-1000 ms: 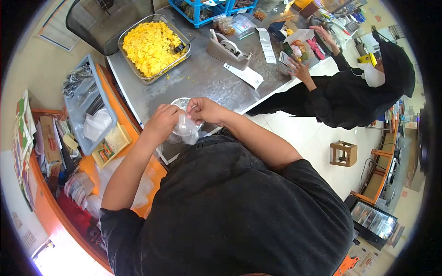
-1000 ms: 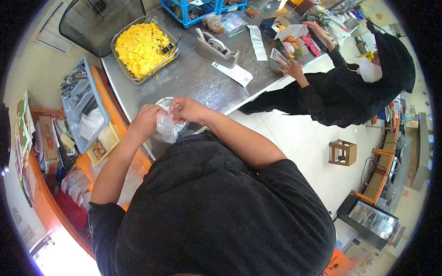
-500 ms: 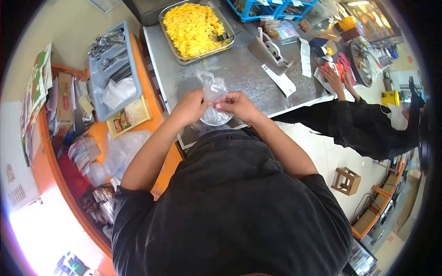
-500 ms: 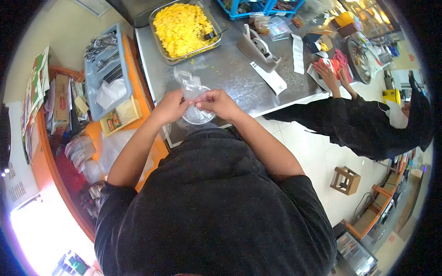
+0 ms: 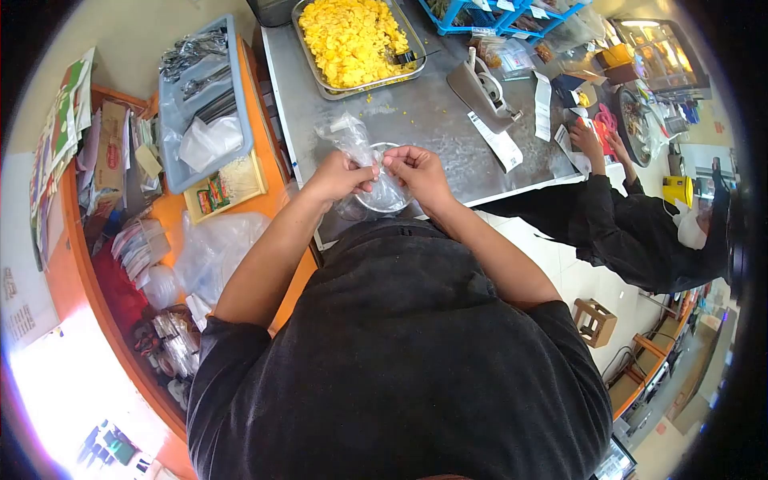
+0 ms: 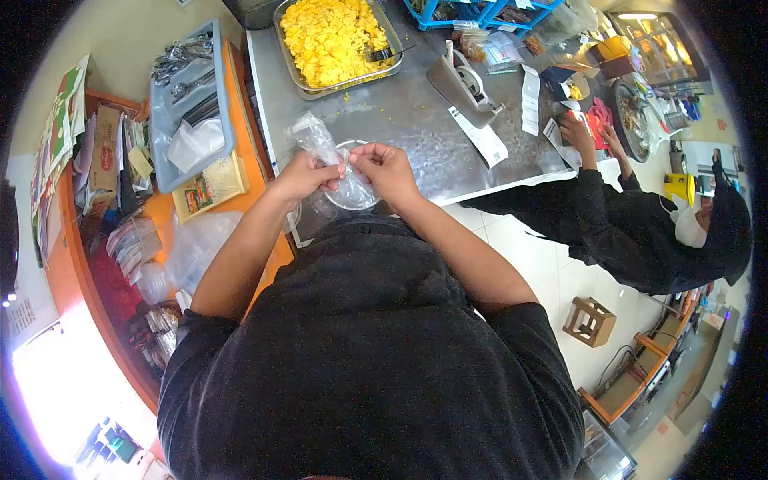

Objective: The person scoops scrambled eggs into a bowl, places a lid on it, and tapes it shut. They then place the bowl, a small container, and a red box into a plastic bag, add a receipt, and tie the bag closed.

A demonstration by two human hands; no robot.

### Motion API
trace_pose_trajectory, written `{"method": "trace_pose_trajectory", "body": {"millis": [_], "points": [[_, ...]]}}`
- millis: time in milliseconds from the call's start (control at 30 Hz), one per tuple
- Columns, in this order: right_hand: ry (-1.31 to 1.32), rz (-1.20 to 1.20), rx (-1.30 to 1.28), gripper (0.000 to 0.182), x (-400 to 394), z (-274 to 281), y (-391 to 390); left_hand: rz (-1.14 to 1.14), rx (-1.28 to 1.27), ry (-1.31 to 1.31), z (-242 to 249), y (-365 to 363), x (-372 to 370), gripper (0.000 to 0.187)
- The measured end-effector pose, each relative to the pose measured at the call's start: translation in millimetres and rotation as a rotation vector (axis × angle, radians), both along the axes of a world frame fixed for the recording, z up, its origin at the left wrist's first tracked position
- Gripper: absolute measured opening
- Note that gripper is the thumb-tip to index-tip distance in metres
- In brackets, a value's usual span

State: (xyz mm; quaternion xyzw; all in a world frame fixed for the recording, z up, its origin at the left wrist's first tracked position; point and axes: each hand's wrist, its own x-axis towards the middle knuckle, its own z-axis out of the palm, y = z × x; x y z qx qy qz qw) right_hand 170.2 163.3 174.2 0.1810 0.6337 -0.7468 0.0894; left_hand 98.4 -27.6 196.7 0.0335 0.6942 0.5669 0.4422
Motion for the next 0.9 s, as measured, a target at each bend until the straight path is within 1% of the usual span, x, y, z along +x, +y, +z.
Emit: {"method": "trace_pose_trajectory", "body": {"millis": [200, 300, 400, 500, 600, 700, 833, 900], "points": [[0.01, -0.031, 0.015, 0.014, 0.1, 3.9, -5.0, 0.03, 0.019, -0.012, -3.3, -0.2, 2.6, 0.019], [-0.005, -0.024, -0.015, 0.014, -1.6, 5.7, -4.5, 0.021, -0.015, 0.0, -0.7, 1.7, 2.6, 0.019], [-0.022, -0.005, 0.017, 0.014, 0.4, 8.5, -6.3, 0.045, 0.033, 0.002, -5.6, 1.4, 3.7, 0.019], [0.052, -0.01, 0.016, 0.015, 1.8, 0.2, -7.3, 0.036, -0.005, -0.014, -3.8, 1.8, 3.5, 0.02], [0.174, -0.034, -0.024, 0.015, 3.8, -10.4, -10.3, 0.063, 0.066, -0.045, -11.8, -0.8, 3.9, 0.02], [0.217, 0.119, 0.224, 0.015, 8.3, -2.7, -4.1, 0.118, 0.055, -0.142, -12.5, -1.8, 4.7, 0.021], [0.335, 0.163, 0.33, 0.012, 10.9, 7.7, 0.6, 0.188, 0.116, -0.22, -2.5, -1.6, 9.0, 0.023], [0.65, 0.214, 0.523, 0.014, 8.1, 3.9, 7.2, 0.215, 0.175, -0.249, -5.5, -2.1, 12.5, 0.023]]}}
